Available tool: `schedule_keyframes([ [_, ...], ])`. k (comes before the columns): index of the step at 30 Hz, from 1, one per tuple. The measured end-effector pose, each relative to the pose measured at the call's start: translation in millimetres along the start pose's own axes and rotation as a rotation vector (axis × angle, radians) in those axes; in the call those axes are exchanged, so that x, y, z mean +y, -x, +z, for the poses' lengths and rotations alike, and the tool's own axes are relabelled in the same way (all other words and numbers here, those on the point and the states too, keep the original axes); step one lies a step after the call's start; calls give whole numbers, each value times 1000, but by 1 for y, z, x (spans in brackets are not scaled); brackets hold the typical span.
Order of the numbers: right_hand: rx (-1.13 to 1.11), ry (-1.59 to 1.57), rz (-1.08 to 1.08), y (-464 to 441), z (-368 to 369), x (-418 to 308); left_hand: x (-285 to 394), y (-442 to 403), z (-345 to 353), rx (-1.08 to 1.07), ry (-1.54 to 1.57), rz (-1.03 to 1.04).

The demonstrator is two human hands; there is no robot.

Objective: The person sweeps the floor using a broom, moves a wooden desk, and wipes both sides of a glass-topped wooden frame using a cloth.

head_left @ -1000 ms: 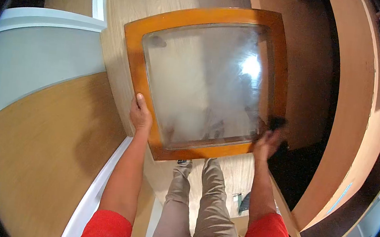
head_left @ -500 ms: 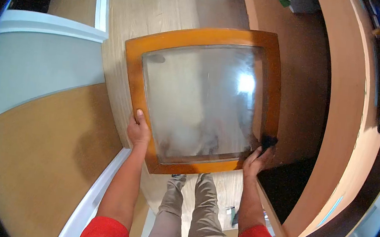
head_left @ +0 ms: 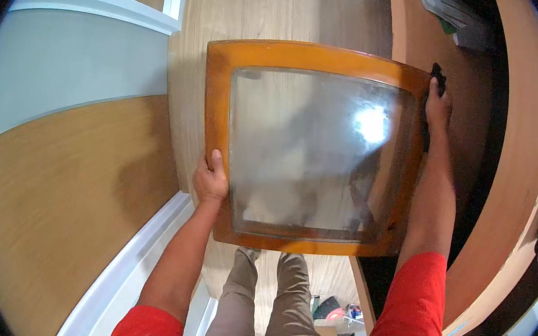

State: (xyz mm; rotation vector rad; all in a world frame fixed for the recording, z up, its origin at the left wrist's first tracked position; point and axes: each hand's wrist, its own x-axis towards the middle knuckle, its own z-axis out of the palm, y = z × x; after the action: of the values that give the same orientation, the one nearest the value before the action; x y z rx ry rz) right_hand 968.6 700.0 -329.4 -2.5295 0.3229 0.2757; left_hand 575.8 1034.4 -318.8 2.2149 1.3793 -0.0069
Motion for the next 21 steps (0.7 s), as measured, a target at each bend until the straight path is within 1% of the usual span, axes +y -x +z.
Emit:
schedule_keyframes([
  [1,2,5,1,9,1,15,-1,0,0,-12,20,-4],
  [3,50,-127,-112,50,-3,57,-4,-1,-1,-39,38,-10],
  [5,28,-39,145,111,-9,89,-4,-1,-1,-69,-12,-68],
  [6,88,-35,104,137,-4,126,-1,1,-3,-81,-9,-66],
  [8,124,-38,111,199,-12,171,5,3,-9,-78,40,-10],
  [9,99,-47,160,233,-18,179,0,2,-5,-83,43,-5],
  [11,151,45,292,288,-26,192,-18,-2,5,-60,-2,-8],
  [13,257,56,229,330,-25,188,-18,-1,8,-38,52,9],
  [14,220,39,216,343,-19,196,-20,-1,7,-19,101,29],
  [16,286,123,311,367,-8,219,-19,-2,4,-90,126,19],
  [17,259,107,293,385,7,224,-22,-4,6,-144,210,32],
  [18,278,24,215,399,21,229,-29,-8,8,-200,297,51],
  [19,299,115,-26,413,29,217,-42,-10,7,-177,293,46],
  [20,331,215,-266,426,38,204,-56,-10,7,-219,382,-34],
  [21,313,242,-389,442,53,181,-73,-8,7,-261,476,-120],
])
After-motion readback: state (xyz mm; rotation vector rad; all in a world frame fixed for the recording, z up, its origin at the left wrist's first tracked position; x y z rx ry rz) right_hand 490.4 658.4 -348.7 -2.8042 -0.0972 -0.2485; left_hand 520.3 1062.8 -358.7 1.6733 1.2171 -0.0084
